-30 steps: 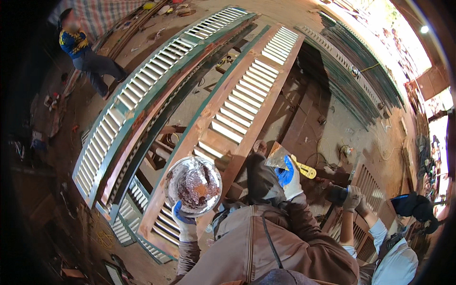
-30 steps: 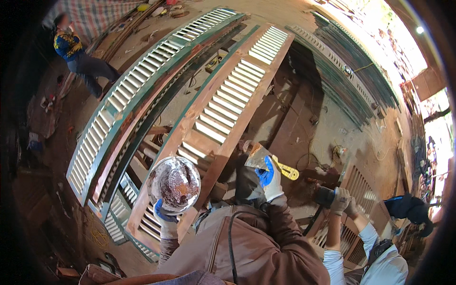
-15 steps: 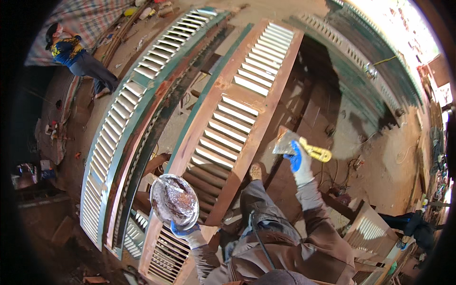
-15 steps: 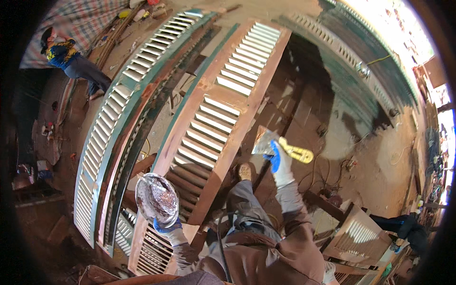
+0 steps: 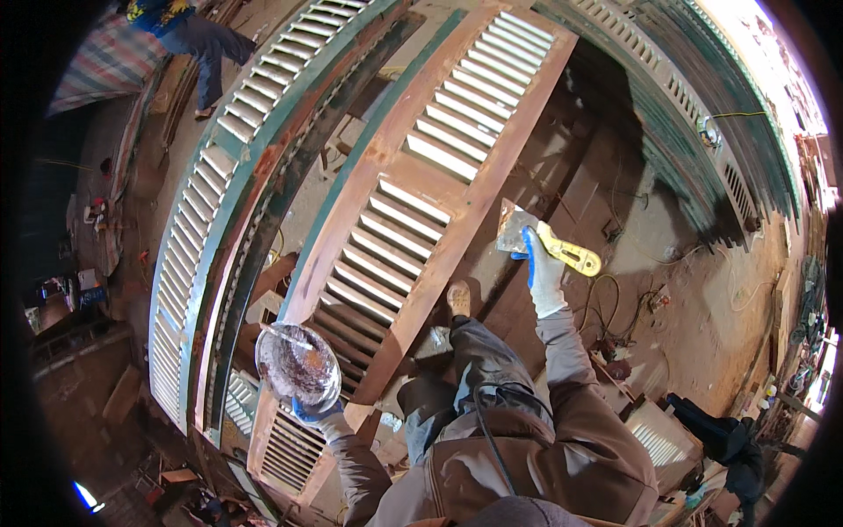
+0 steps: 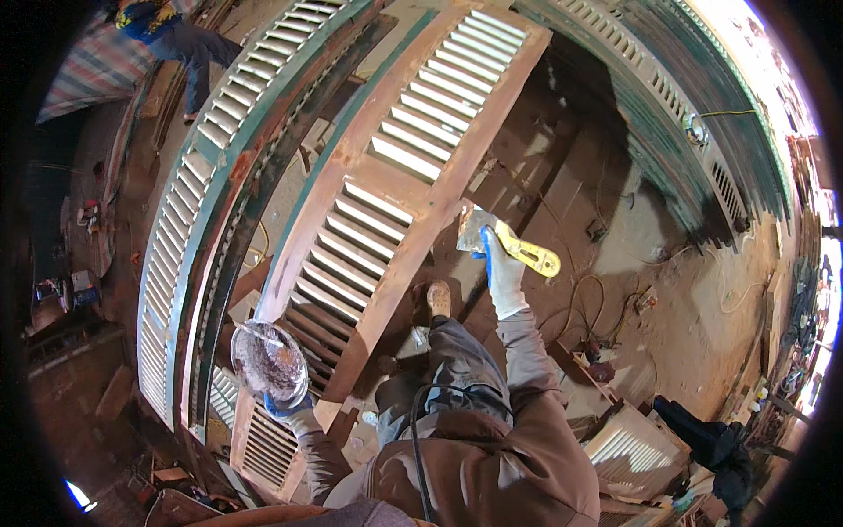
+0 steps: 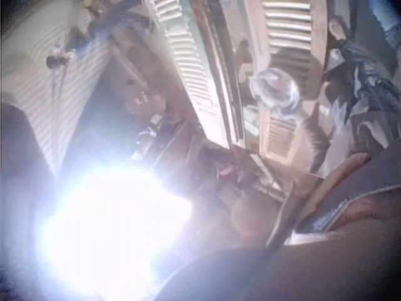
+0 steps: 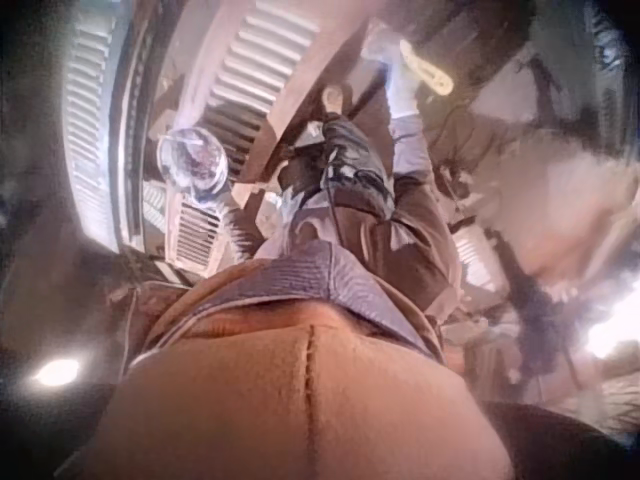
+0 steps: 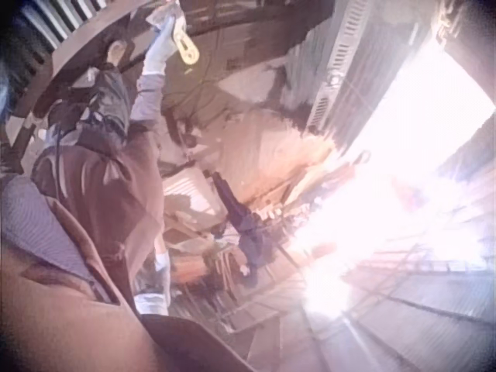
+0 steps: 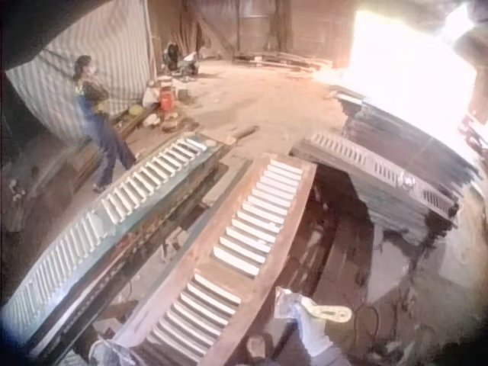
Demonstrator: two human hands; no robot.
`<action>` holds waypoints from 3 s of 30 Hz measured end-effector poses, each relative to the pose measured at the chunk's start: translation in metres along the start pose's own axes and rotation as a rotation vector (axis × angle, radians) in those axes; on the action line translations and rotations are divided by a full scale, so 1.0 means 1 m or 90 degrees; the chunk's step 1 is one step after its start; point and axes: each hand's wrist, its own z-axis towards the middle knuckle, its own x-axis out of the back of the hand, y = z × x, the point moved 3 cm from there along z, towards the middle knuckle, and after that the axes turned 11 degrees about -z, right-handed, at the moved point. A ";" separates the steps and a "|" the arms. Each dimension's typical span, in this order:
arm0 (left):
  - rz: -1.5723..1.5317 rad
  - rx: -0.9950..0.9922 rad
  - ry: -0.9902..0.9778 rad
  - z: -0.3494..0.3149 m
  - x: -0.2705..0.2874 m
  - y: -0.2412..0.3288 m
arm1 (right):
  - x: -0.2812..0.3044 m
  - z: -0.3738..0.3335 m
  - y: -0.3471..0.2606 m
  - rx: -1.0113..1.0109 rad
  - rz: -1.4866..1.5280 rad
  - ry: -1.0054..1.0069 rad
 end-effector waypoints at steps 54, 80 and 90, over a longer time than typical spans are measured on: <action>-0.125 0.034 0.061 -0.070 -0.079 -0.069 | -0.177 -0.054 -0.149 0.636 -0.568 -0.446; -0.474 -0.290 0.297 -0.114 0.027 -0.080 | -0.276 -0.137 -0.036 1.079 -0.796 -0.842; -0.249 -0.362 0.443 -0.094 0.100 -0.046 | -0.283 -0.093 0.041 0.898 -1.146 -0.644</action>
